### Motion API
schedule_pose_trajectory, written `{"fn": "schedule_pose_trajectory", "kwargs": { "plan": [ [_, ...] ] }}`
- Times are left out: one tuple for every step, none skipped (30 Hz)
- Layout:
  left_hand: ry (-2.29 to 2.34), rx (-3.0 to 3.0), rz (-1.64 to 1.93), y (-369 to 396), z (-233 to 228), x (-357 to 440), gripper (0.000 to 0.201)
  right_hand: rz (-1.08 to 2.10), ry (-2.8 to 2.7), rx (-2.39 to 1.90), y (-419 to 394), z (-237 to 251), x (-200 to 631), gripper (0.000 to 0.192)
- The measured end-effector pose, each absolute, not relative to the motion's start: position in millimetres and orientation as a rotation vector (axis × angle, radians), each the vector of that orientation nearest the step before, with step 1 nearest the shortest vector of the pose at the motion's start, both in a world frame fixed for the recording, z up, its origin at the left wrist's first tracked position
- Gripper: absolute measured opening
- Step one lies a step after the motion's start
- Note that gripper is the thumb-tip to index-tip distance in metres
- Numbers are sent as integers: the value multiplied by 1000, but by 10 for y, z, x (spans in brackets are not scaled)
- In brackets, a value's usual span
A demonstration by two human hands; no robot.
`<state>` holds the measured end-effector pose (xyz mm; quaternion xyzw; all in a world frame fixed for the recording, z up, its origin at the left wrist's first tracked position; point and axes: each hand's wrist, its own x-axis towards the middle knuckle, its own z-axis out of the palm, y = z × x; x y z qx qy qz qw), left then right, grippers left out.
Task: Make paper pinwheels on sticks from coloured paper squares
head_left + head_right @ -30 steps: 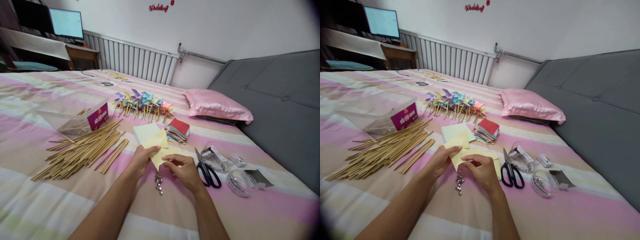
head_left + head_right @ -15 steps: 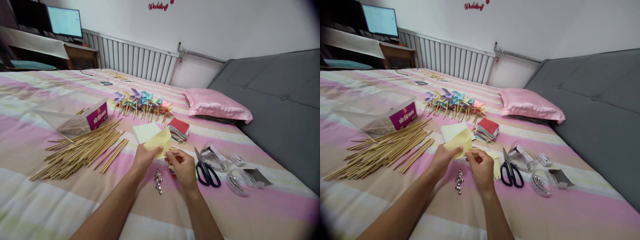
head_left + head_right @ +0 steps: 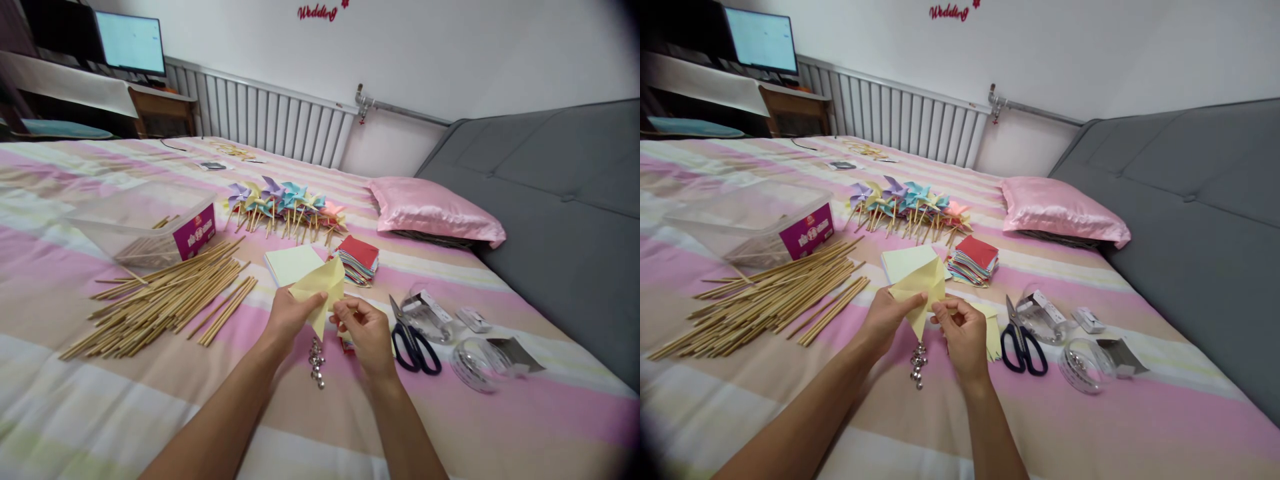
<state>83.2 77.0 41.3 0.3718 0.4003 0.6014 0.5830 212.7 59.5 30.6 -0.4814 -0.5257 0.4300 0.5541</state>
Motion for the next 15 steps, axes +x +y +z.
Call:
{"fn": "schedule_pose_trajectory", "kwargs": {
  "plan": [
    [938,876,1397,765,415,834,29,997,-1247,-1147,594,311,2127,23],
    [937,884,1391,761,418,836,29,979,-1252,-1156,595,314,2127,23],
    [935,892,1387,758,421,838,30,962,-1259,-1163,597,314,2127,23],
    [933,898,1383,755,423,840,30,946,-1265,-1169,600,310,2128,23],
    [932,905,1380,753,425,842,31,928,-1267,-1180,604,303,2128,24],
    [935,912,1377,753,426,843,31,912,-1266,-1196,609,293,2130,25],
    [943,917,1374,753,427,845,31,893,-1259,-1216,613,281,2131,26],
    [952,922,1369,754,426,846,31,878,-1252,-1235,617,268,2133,27],
    [957,931,1363,756,424,847,31,867,-1244,-1253,621,257,2134,29],
    [962,941,1358,758,421,847,31,858,-1238,-1267,623,248,2136,30],
    [968,954,1355,760,417,846,31,851,-1236,-1277,624,242,2137,30],
    [975,969,1351,763,412,846,31,844,-1235,-1284,624,239,2139,31],
    [981,988,1350,767,406,845,31,837,-1236,-1289,624,238,2141,31],
    [986,1008,1349,770,400,844,30,828,-1240,-1293,623,238,2142,32],
    [987,1030,1348,774,392,844,30,818,-1244,-1297,623,240,2144,32]
  ]
}}
